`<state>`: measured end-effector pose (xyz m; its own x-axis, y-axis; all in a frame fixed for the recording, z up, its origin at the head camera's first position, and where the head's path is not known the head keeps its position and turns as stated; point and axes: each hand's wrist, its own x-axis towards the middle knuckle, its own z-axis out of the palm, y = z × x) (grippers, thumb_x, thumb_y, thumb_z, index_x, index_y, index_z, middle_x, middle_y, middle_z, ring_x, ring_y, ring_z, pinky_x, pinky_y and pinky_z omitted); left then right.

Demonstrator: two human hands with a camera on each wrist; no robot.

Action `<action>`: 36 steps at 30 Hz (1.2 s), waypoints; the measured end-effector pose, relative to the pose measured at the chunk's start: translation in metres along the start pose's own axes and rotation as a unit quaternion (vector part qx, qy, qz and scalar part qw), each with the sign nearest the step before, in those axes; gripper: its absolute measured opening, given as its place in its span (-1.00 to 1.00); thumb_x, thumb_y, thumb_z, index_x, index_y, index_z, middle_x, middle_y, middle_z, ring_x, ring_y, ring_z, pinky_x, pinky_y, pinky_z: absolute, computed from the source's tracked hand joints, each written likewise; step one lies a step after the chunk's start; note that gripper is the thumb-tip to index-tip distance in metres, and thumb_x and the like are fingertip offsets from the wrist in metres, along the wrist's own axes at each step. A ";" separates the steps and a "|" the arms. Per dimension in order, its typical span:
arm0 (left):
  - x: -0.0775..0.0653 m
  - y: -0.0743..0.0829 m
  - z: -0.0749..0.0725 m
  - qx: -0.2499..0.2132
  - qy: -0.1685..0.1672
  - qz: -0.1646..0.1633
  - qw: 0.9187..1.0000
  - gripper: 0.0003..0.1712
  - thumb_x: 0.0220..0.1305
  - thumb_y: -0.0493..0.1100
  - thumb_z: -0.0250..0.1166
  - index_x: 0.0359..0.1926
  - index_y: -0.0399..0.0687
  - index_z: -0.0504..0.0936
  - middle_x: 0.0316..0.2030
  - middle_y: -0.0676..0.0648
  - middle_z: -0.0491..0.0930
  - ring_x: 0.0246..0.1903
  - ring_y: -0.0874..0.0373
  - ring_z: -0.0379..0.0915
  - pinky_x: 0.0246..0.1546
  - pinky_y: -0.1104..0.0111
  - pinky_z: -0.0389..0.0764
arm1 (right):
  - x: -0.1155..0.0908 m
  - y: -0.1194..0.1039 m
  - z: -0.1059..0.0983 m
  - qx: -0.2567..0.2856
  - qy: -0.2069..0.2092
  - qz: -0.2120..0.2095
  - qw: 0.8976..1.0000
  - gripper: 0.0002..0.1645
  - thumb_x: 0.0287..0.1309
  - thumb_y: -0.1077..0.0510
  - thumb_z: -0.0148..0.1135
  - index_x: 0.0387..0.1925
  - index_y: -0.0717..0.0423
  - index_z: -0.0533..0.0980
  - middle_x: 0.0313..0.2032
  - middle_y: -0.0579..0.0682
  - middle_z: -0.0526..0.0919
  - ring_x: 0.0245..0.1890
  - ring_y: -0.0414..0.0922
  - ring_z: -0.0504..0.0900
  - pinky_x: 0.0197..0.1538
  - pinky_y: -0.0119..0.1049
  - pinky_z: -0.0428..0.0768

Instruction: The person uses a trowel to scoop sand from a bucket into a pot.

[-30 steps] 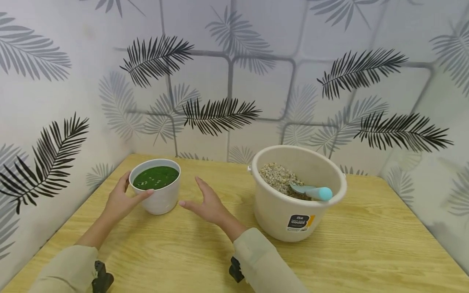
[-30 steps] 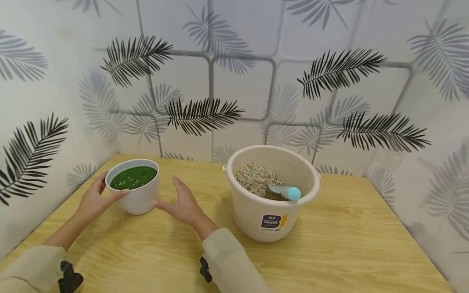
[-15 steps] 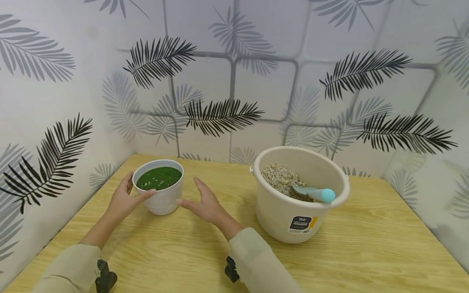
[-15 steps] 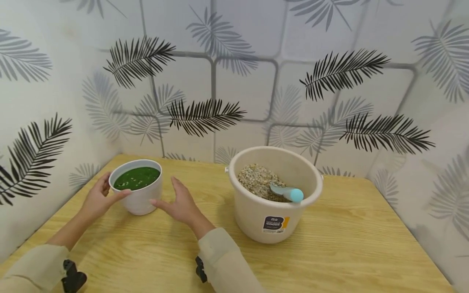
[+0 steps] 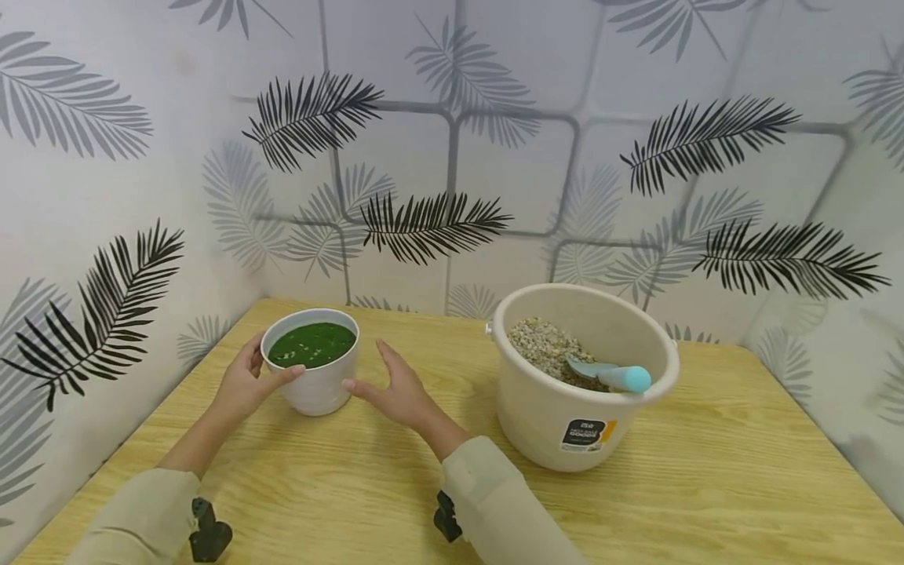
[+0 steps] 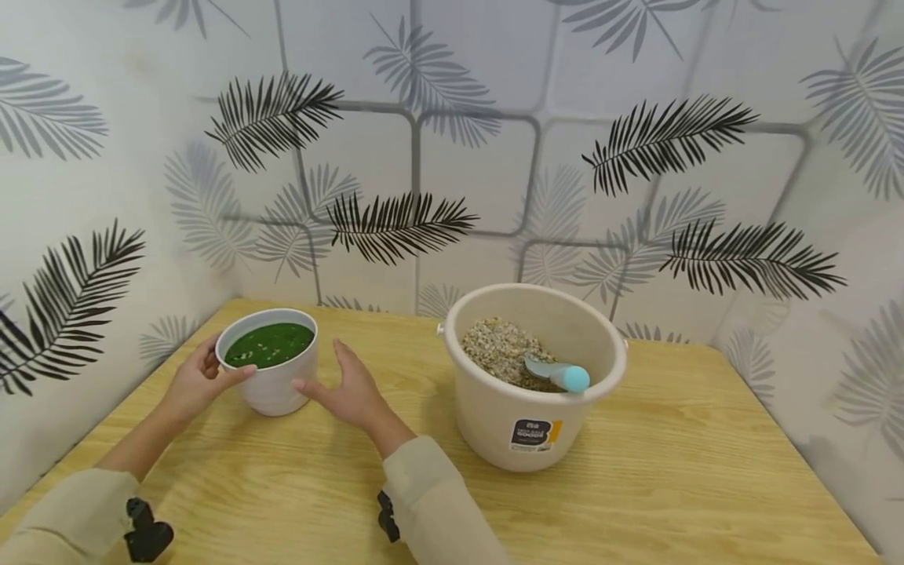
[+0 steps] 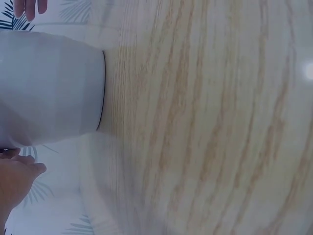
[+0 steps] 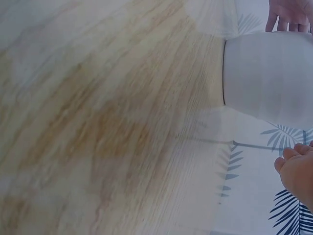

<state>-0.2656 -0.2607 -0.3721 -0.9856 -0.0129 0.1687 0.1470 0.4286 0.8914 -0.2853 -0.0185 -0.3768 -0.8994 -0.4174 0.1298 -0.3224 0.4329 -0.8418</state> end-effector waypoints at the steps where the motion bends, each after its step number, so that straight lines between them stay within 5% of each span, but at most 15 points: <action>1: 0.000 0.000 0.000 0.001 -0.001 0.001 1.000 0.07 0.18 -0.04 0.28 0.44 -0.27 -0.24 0.43 -0.34 -0.16 0.41 -0.26 -0.29 0.38 -0.03 -0.05 | 0.000 0.000 0.000 0.003 -0.001 0.000 1.000 0.07 0.08 -0.30 0.16 0.44 0.04 -0.07 0.44 0.05 0.01 0.43 0.06 0.03 0.38 0.08 0.16; 10: 0.001 -0.001 0.005 0.013 -0.005 0.003 1.000 0.07 0.15 -0.07 0.31 0.43 -0.31 -0.20 0.41 -0.37 -0.13 0.41 -0.26 -0.24 0.40 -0.01 -0.06 | 0.000 0.001 0.003 0.008 -0.001 -0.016 1.000 0.12 0.04 -0.35 0.16 0.44 0.09 -0.06 0.43 0.08 0.03 0.42 0.05 0.05 0.37 0.06 0.18; 36: -0.001 -0.001 0.008 0.008 -0.031 0.024 0.999 0.11 0.13 -0.11 0.32 0.43 -0.32 -0.25 0.41 -0.39 -0.18 0.41 -0.30 -0.31 0.38 -0.11 -0.12 | 0.010 -0.007 0.002 -0.003 0.008 -0.032 0.999 -0.04 0.16 -0.07 0.20 0.41 0.21 -0.03 0.41 0.14 0.07 0.41 0.06 0.07 0.39 0.02 0.15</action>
<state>-0.2650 -0.2533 -0.3765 -0.9806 0.0638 0.1852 0.1942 0.4417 0.8759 -0.2918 -0.0272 -0.3710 -0.8815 -0.4314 0.1918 -0.3814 0.4114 -0.8278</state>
